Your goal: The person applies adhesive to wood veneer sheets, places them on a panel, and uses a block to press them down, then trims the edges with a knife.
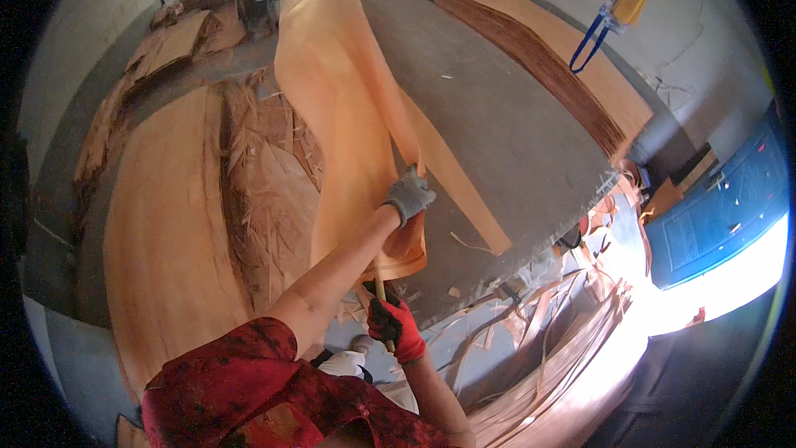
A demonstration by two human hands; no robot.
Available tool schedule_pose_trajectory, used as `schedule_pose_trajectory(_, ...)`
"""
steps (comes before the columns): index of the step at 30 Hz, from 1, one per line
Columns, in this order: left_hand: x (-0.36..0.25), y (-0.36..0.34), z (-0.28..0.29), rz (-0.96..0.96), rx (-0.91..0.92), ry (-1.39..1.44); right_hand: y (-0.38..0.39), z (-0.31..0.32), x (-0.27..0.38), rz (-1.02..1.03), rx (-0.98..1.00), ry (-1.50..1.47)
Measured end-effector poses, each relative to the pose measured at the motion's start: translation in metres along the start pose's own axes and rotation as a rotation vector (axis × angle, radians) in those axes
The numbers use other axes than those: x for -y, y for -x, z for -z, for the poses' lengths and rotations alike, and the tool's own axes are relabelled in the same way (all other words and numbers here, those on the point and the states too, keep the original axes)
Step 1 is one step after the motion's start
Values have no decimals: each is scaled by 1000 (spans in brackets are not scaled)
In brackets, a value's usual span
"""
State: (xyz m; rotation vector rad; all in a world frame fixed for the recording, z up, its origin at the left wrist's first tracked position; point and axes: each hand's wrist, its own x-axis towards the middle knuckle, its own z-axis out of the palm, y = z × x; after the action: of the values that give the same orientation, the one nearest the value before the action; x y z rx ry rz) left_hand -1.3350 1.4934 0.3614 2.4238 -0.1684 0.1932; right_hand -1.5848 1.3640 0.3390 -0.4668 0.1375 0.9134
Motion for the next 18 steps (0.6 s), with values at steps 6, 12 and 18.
schedule_pose_trajectory(6, -2, -68, -64, 198, -64, -12, -1, 35, 77, -35, -32, 40)
schedule_pose_trajectory(12, -52, -133, -126, 254, -102, 94, 14, 71, 179, 1, -131, 228)
schedule_pose_trajectory(18, -83, -184, -158, 375, 13, 177, 19, 108, 250, 31, -193, 435)
